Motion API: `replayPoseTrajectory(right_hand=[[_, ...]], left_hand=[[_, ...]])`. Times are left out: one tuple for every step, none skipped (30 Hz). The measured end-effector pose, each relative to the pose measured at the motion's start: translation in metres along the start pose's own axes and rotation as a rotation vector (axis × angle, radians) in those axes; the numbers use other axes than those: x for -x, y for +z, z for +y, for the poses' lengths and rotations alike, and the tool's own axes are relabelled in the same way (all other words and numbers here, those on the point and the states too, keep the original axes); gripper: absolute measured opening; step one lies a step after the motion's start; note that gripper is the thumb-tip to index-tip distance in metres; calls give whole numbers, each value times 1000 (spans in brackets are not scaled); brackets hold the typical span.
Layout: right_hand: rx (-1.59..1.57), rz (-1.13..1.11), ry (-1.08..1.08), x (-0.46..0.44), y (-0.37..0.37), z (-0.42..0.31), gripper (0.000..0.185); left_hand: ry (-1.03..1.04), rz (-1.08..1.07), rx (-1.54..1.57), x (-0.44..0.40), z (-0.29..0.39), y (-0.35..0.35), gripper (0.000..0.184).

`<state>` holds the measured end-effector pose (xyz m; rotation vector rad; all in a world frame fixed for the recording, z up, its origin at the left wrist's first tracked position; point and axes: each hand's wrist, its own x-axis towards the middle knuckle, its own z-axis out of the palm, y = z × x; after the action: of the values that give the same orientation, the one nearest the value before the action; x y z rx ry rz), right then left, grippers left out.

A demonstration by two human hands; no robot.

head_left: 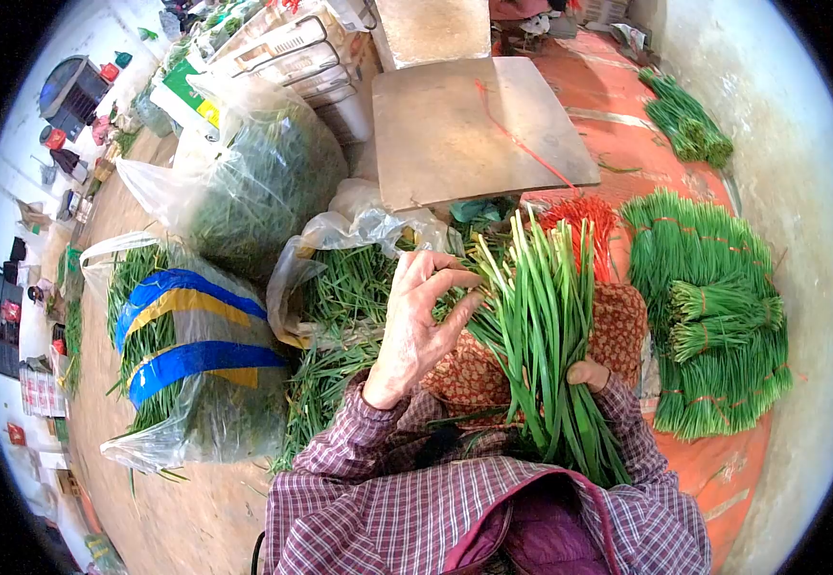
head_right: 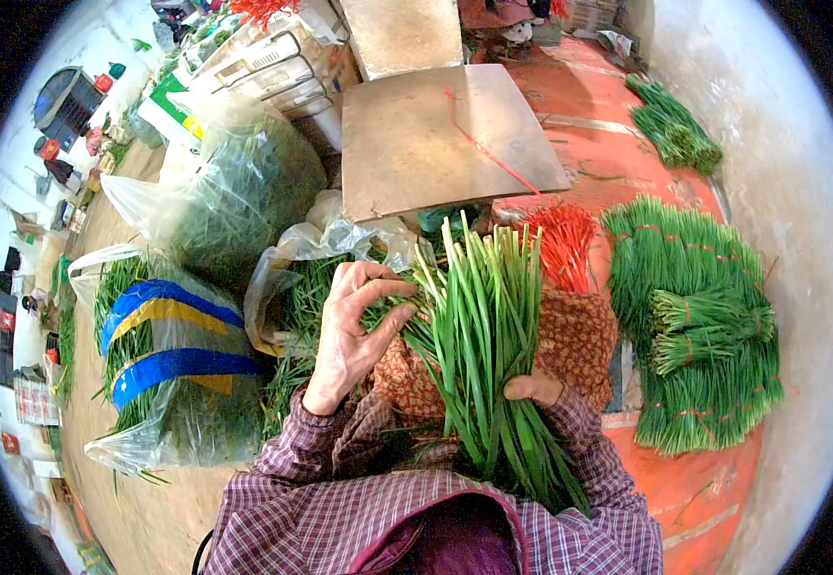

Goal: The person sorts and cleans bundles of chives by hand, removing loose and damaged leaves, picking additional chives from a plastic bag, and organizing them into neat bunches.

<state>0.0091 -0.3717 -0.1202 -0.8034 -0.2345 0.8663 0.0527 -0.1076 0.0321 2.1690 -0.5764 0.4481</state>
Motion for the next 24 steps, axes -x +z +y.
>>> replayPoseTrajectory(right_hand=[[-17, 20, 15, 2, 7, -5, 78], [-33, 39, 32, 2, 12, -9, 79], [-33, 37, 34, 2, 11, -9, 79], [12, 66, 25, 3, 11, -9, 81], [57, 96, 16, 3, 10, -9, 82], [57, 96, 17, 2, 10, -9, 82], [92, 50, -60, 0, 10, -8, 79], [127, 5, -137, -2, 10, -8, 75], [126, 5, -137, -3, 11, -8, 75], [117, 4, -128, -3, 11, -9, 76], [108, 3, -118, -4, 12, -9, 77], [108, 3, -117, -4, 13, -11, 77], [99, 16, -71, -4, 15, -12, 80], [91, 29, -25, -4, 17, -14, 84], [90, 29, -24, -4, 20, -17, 84], [136, 41, -29, -4, 24, -20, 83], [183, 53, -34, -4, 29, -24, 82], [155, 38, -40, -5, 35, -28, 79], [155, 38, -40, -6, 32, -25, 79], [178, 28, -60, -6, 27, -20, 79], [200, 17, -81, -6, 23, -17, 79], [200, 18, -80, -5, 22, -16, 79], [200, 18, -68, -4, 21, -16, 79], [201, 18, -55, -4, 21, -15, 80]], left_hand=[[-1, -1, 0, 1, -1, 1, 21], [-18, -22, 12, 1, -2, 1, 20], [-36, -41, 23, 2, -3, 2, 19], [-38, -39, 21, 2, -4, 1, 19], [-63, -75, 13, 2, -5, 0, 18], [-88, -111, 6, 2, -6, -1, 17], [-89, -112, 5, 2, -7, -1, 17], [-103, -129, 34, 2, -8, -1, 17], [-118, -146, 63, 2, -10, 0, 16], [-119, -147, 63, 1, -12, 0, 16], [-118, -168, 102, 1, -14, 0, 16], [-118, -189, 141, 0, -16, 0, 16], [-120, -189, 141, 0, -18, 1, 16], [-154, -214, 228, 0, -20, 3, 16], [-189, -239, 315, -1, -21, 4, 16], [-190, -238, 315, -2, -21, 4, 16], [-236, -264, 335, -4, -21, 3, 17], [-282, -290, 356, -6, -21, 3, 18], [-282, -290, 356, -6, -22, 4, 18], [-300, -282, 426, -5, -25, 5, 18], [-317, -272, 496, -4, -27, 6, 18], [-318, -272, 497, -4, -28, 5, 18], [-351, -273, 550, -4, -29, 4, 18], [-384, -272, 603, -3, -30, 3, 17]])
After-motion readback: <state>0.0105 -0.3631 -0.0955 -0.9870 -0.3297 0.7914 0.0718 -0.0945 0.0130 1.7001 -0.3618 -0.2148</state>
